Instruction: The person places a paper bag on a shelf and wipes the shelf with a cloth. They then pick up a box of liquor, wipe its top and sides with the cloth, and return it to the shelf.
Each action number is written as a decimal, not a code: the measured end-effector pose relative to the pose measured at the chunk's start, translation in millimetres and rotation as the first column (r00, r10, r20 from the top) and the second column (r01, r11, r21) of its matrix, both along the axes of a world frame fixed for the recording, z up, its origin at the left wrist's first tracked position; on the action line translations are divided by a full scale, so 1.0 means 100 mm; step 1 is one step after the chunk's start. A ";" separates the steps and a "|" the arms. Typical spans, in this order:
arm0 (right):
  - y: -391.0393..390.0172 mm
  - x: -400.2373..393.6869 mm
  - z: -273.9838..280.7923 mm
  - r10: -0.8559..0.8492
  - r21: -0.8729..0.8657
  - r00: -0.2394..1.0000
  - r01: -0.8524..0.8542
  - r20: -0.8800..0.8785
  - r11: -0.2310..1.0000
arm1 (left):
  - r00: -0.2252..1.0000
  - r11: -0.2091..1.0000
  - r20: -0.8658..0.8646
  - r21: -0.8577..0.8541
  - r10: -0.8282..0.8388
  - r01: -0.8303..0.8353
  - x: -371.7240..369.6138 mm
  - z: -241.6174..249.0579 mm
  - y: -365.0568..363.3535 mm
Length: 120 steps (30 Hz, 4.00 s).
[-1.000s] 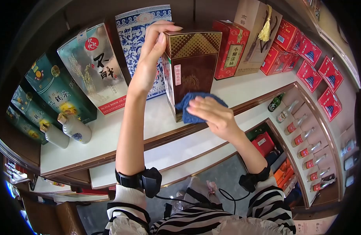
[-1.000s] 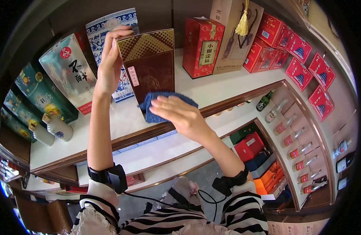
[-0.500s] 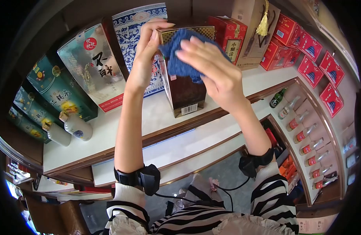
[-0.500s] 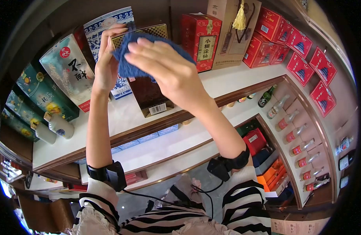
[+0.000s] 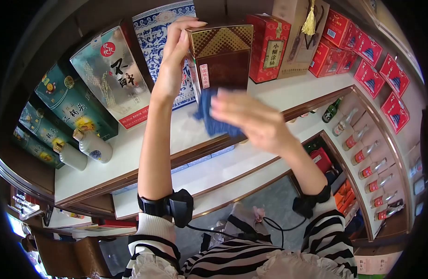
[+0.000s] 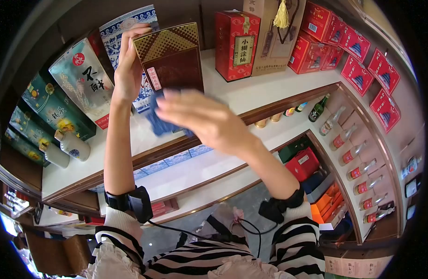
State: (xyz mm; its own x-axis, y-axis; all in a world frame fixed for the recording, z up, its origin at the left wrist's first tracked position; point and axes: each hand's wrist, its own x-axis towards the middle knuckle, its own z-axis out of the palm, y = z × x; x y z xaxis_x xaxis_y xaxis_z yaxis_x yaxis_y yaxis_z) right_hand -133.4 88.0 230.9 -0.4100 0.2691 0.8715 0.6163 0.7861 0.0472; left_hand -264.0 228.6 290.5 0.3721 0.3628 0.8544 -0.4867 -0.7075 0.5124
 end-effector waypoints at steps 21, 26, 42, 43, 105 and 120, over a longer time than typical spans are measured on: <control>-0.09 0.04 -0.17 -0.030 -0.217 1.000 0.027 -0.010 0.976 | 1.000 1.000 -0.007 0.014 0.010 -0.010 -0.02 0.01 -0.02; 0.13 0.08 0.59 -0.139 0.252 0.987 0.156 -0.083 0.955 | 0.999 0.999 -0.027 -0.019 -0.033 0.033 -0.05 0.02 -0.07; -0.04 0.04 -0.25 0.056 -0.383 0.991 -0.006 0.119 0.924 | 0.999 1.000 -0.039 -0.012 -0.003 0.002 -0.04 0.01 -0.07; 0.01 0.02 -0.14 0.068 -0.225 0.995 -0.051 0.070 0.973 | 0.999 0.999 -0.024 -0.028 -0.025 0.024 -0.04 0.01 -0.07; -0.08 0.11 -0.39 0.122 -0.393 0.981 -0.171 -0.148 0.903 | 0.996 0.988 0.013 -0.129 -0.084 0.085 -0.09 -0.08 0.11; 0.10 -0.03 -0.55 0.107 -0.125 0.971 -0.136 -0.214 0.983 | 0.994 0.981 -0.006 -0.164 -0.106 0.103 -0.14 -0.07 0.13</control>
